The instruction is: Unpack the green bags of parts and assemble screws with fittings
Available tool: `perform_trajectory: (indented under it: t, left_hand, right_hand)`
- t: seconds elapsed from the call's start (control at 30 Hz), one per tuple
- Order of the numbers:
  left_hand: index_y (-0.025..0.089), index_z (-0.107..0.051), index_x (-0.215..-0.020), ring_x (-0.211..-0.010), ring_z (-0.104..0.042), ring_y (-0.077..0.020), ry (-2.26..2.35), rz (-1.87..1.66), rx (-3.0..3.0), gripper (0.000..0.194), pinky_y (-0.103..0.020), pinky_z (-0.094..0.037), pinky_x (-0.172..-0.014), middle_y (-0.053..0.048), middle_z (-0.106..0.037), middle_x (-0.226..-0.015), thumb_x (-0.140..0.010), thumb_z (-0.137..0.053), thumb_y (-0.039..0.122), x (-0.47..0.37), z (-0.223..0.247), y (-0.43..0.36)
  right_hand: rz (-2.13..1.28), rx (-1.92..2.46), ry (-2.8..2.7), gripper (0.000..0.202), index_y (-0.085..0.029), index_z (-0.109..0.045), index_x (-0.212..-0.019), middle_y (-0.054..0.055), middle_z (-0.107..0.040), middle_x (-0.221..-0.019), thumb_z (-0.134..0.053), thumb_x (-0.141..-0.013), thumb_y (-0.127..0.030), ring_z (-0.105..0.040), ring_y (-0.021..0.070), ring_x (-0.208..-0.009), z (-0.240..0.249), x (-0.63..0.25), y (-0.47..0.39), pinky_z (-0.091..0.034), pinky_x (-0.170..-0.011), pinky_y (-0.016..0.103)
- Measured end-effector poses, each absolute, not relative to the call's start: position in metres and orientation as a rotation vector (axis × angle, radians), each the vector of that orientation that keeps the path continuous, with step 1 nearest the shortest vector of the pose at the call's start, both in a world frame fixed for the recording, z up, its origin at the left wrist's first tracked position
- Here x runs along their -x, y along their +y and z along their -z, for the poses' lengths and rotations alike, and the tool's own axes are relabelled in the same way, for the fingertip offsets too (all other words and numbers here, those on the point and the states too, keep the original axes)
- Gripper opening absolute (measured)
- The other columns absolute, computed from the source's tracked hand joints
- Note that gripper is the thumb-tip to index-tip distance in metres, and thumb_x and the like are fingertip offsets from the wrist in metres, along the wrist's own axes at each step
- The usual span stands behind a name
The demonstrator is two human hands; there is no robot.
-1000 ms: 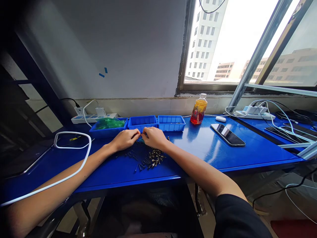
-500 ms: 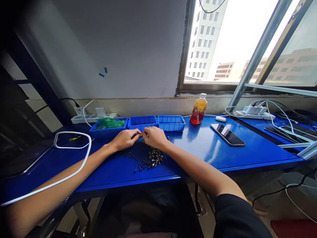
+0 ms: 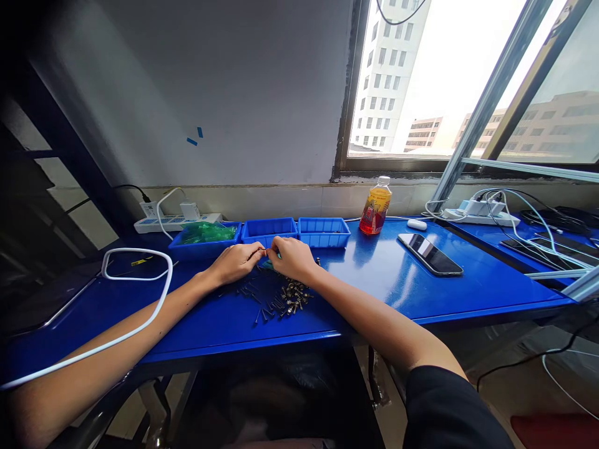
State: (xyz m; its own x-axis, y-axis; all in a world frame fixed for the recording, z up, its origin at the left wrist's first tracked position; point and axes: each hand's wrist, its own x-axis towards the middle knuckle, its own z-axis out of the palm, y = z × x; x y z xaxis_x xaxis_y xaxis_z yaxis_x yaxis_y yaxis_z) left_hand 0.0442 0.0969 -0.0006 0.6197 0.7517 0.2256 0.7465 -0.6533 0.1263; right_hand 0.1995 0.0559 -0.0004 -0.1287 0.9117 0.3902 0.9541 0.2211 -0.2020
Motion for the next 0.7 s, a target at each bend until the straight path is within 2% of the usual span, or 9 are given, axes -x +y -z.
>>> perform_trajectory:
  t: [0.2, 0.37, 0.7]
  left_hand:
    - [0.021, -0.056, -0.090, -0.085, -0.065, -0.0241, 1.310, -0.387, -2.822, 0.035, -0.027, -0.040, -0.063, -0.006, -0.070, -0.085, -0.092, -0.024, 0.036, -0.0442, -0.0006, 0.0972]
    - [0.022, -0.056, -0.088, -0.082, -0.065, -0.0222, 1.291, -0.404, -2.826, 0.034, -0.026, -0.040, -0.061, -0.004, -0.069, -0.082, -0.092, -0.024, 0.036, -0.0436, 0.0004, 0.0973]
    - [0.022, -0.055, -0.088, -0.082, -0.065, -0.0224, 1.240, -0.396, -2.819, 0.035, -0.026, -0.039, -0.060, -0.005, -0.068, -0.081, -0.092, -0.023, 0.037, -0.0430, 0.0004, 0.0984]
  right_hand:
    - [0.106, 1.622, -2.065, 0.019, -0.019, -0.056, -0.101, 0.003, -0.067, -0.084, -0.047, -0.085, -0.023, -0.061, 0.0156, -0.078, 0.0009, -0.1999, 0.0562, -0.036, -0.063, 0.024]
    - [0.108, 1.606, -2.085, 0.017, -0.019, -0.057, -0.097, 0.004, -0.067, -0.085, -0.045, -0.085, -0.017, -0.061, 0.0155, -0.079, 0.0006, -0.2009, 0.0568, -0.037, -0.064, 0.023]
    - [0.106, 1.579, -2.082, 0.018, -0.019, -0.057, -0.099, 0.003, -0.068, -0.083, -0.046, -0.084, -0.018, -0.061, 0.0153, -0.076, 0.0010, -0.2009, 0.0567, -0.036, -0.063, 0.023]
